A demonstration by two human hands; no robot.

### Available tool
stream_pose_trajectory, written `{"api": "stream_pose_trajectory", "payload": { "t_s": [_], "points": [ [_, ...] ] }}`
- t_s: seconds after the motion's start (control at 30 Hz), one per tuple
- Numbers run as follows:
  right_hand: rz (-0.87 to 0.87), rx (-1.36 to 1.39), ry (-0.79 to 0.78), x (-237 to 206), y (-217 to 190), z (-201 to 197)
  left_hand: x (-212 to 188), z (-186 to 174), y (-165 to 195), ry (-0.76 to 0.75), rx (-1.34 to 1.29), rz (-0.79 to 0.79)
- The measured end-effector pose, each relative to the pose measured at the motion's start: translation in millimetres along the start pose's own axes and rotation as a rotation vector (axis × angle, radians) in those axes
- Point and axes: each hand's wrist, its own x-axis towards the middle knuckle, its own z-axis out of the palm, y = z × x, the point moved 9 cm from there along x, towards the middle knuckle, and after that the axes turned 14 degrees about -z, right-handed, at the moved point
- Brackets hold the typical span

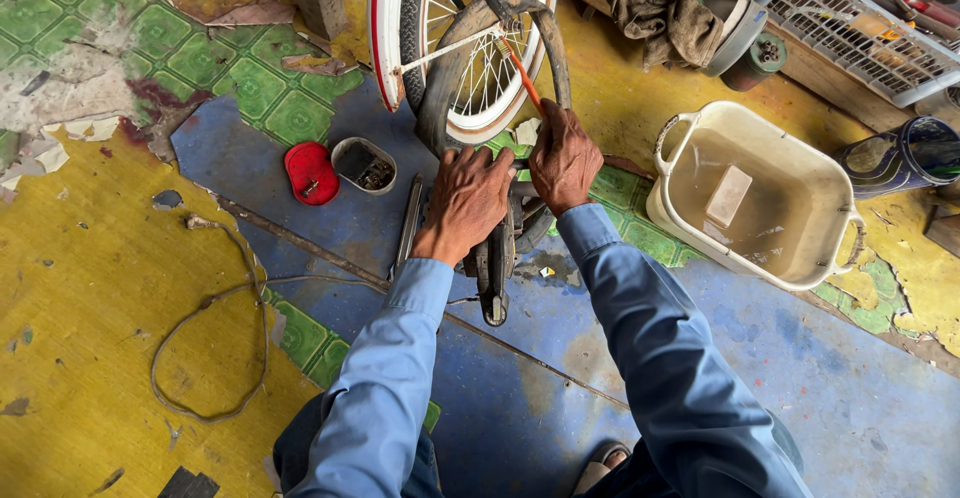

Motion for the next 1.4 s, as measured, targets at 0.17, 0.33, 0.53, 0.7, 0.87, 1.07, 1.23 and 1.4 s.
{"api": "stream_pose_trajectory", "payload": {
  "t_s": [0.17,0.33,0.53,0.7,0.87,1.07,1.23,1.4],
  "points": [
    [0.005,0.028,-0.02,-0.7,2.6,-1.3,4.4,12.2,-7.6,-0.047,-0.032,-0.02],
    [-0.019,0.023,-0.012,-1.1,0.7,-1.6,9.9,20.7,-24.5,-0.141,-0.168,-0.102],
    [-0.004,0.026,-0.02,0.7,-0.7,-4.1,6.3,10.8,-18.2,-0.051,-0.113,-0.045],
    [0.015,-0.005,-0.045,1.0,-1.1,-1.3,5.2,6.2,-15.2,-0.029,-0.102,-0.032],
    [0.186,0.416,0.148,-6.4,66.4,-3.0,5.2,0.1,-14.3,-0.006,-0.108,-0.022],
    [0.626,-0.234,0.029,-95.0,242.5,-107.5,4.0,3.1,-15.2,-0.036,-0.088,-0.039],
    [0.856,-0.283,-0.374,-180.7,280.5,-126.0,5.2,0.8,-15.4,-0.041,-0.083,-0.049],
    [0.701,-0.317,-0.467,-169.6,268.8,-113.1,2.0,-14.4,-8.9,0.04,-0.104,-0.012]
  ]
}}
